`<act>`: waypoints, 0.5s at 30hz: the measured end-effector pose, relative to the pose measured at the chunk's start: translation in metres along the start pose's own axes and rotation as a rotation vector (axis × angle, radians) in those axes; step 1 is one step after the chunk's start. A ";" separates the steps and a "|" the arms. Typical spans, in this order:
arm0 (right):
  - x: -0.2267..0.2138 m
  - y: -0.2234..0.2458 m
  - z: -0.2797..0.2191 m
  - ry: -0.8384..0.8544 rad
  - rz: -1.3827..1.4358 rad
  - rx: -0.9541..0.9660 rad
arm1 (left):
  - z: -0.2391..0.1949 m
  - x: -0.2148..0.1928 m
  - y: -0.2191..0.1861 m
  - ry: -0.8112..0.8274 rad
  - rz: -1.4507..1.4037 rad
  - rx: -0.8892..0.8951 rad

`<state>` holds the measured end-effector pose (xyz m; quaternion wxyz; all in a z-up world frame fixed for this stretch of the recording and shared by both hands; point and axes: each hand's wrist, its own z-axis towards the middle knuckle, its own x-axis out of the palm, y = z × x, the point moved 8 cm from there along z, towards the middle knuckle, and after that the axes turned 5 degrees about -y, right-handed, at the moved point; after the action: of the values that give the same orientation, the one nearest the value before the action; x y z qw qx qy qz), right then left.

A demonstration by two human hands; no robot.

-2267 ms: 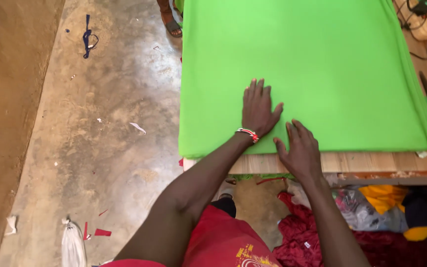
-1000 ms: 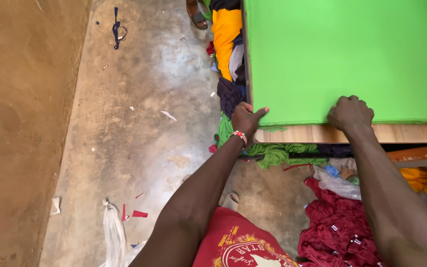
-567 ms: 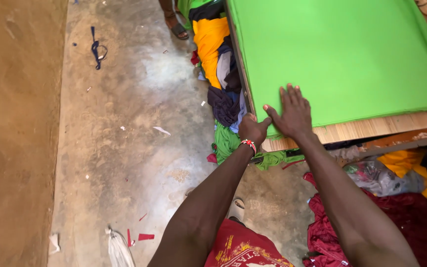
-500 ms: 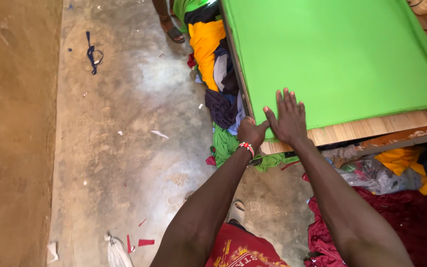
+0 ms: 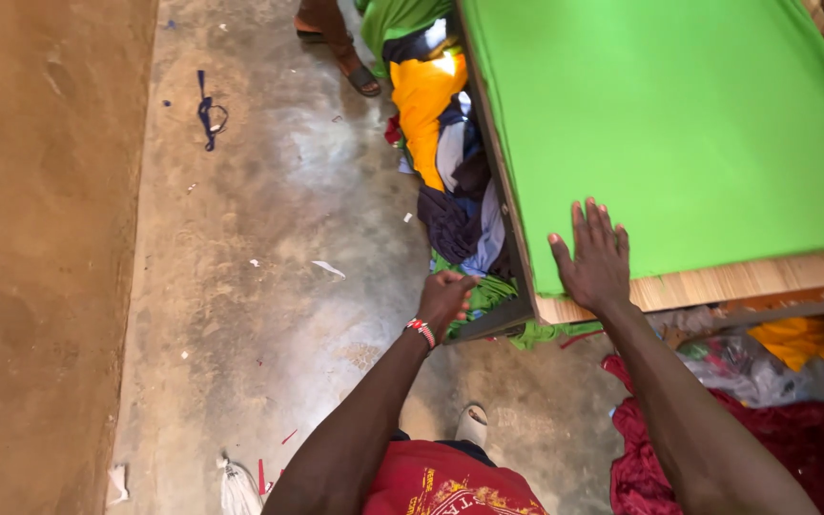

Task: Spread out green fabric on a table, smooth it, and mark it with tailor's chalk

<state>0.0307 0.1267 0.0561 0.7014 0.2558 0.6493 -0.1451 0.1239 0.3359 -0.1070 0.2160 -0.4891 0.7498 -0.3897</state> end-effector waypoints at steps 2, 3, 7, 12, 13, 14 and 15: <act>0.001 0.002 -0.002 0.010 -0.009 -0.014 | 0.005 -0.038 0.016 -0.054 -0.011 -0.026; 0.000 0.002 -0.003 0.006 -0.001 0.001 | 0.006 -0.059 0.027 -0.105 -0.020 -0.065; 0.001 0.001 -0.002 0.003 0.007 0.012 | 0.024 -0.138 0.083 -0.277 -0.085 -0.190; 0.005 0.000 0.005 0.023 0.027 -0.017 | 0.003 -0.209 0.110 -0.419 -0.231 -0.263; 0.004 0.002 0.004 -0.015 0.059 -0.020 | -0.008 -0.219 0.112 -0.441 -0.319 -0.303; 0.005 0.002 0.005 -0.012 0.066 -0.029 | -0.011 -0.226 0.116 -0.452 -0.322 -0.301; 0.006 0.000 0.007 -0.015 0.058 -0.034 | -0.014 -0.233 0.120 -0.460 -0.349 -0.308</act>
<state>0.0372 0.1239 0.0501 0.7144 0.2614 0.6388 -0.1153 0.1456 0.5770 -0.2076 0.2333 -0.7124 0.6363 -0.1820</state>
